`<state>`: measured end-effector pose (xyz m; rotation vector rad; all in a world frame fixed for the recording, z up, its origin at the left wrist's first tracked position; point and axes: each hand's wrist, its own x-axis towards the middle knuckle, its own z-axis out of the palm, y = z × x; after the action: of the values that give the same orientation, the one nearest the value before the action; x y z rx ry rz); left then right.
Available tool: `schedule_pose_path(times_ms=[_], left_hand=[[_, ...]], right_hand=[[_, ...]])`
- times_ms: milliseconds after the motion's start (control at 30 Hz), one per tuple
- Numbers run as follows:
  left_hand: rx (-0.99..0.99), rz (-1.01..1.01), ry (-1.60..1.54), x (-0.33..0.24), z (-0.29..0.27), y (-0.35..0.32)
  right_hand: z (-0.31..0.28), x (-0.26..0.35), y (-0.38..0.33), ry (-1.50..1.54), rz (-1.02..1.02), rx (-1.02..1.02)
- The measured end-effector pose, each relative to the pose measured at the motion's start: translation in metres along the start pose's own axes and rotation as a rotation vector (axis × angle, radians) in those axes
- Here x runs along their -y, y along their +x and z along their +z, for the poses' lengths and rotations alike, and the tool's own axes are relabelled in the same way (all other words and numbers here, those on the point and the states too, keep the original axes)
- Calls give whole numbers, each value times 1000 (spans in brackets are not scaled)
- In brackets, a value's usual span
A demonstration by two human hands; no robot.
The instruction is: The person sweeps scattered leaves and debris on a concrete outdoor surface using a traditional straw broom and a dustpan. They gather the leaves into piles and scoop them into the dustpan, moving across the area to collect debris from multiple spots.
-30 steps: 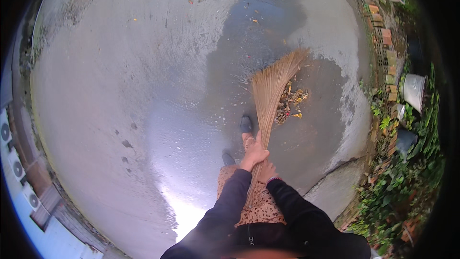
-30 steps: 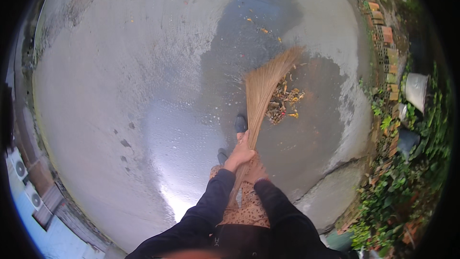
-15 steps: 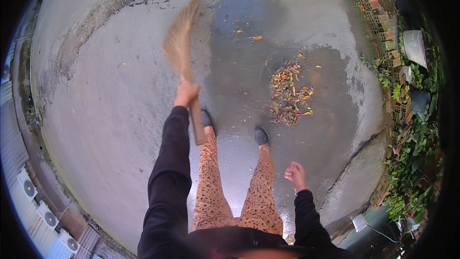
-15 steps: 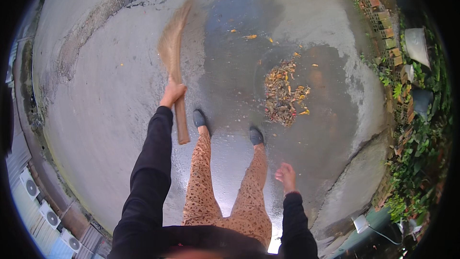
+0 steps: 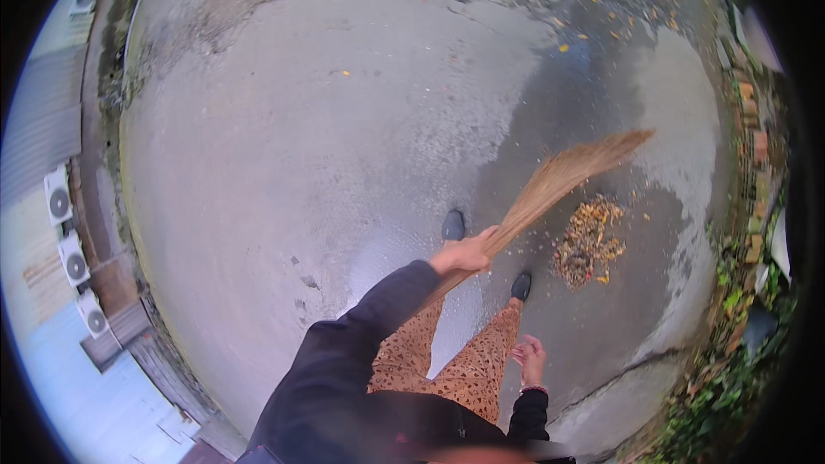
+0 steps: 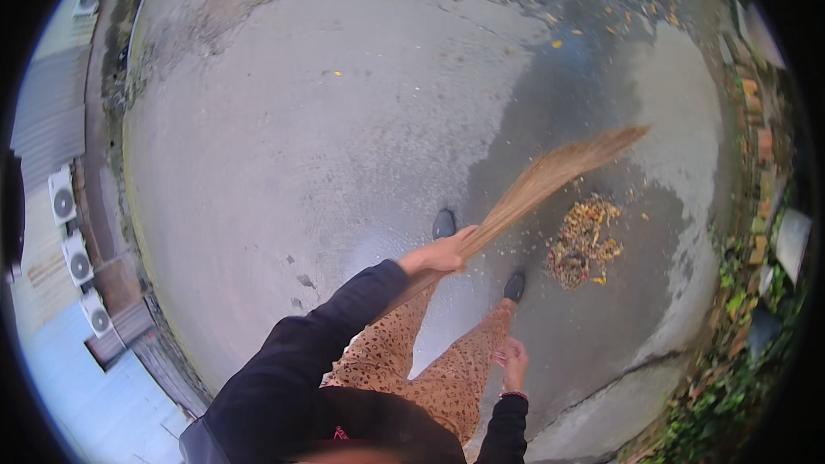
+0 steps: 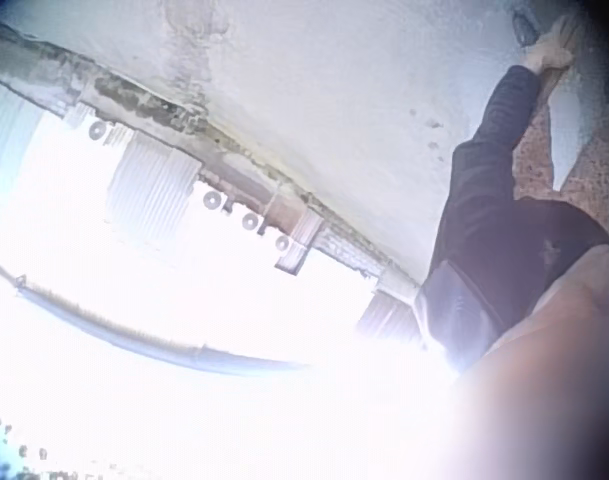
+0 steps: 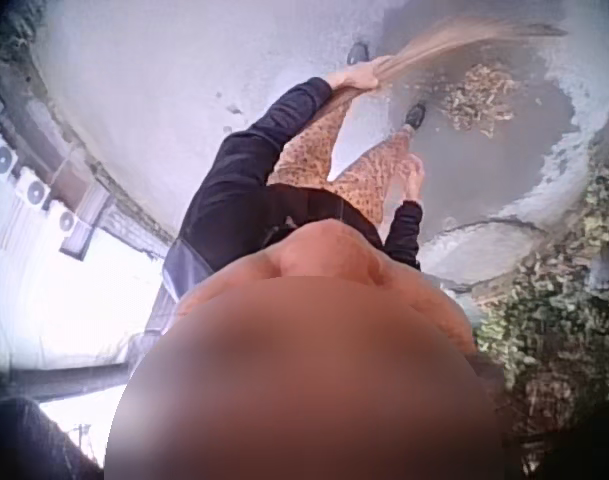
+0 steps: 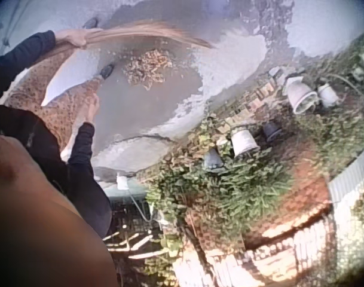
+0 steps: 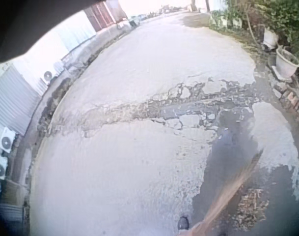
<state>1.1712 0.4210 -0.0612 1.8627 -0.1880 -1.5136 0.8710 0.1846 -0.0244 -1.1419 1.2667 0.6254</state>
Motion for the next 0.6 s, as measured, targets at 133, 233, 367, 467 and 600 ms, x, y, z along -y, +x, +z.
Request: schedule_pose_path(times_ms=[133,233,367,467,600], left_hand=[[-406,-89,-502,107,-44,-133],[-756,-363,-638,190,-53,-208],[-1069,-533,-1019,289,-97,-231],[-1186,-137,-1658,352,-166,-219],[-1210,50,-1282,367,-220,-126]], right_hand=[[18,54,23,33,4,-37],[35,67,32,-23,-40,33],[56,62,27,-126,-30,94],[71,61,10,-180,-33,83],[86,73,-21,-209,24,-23]])
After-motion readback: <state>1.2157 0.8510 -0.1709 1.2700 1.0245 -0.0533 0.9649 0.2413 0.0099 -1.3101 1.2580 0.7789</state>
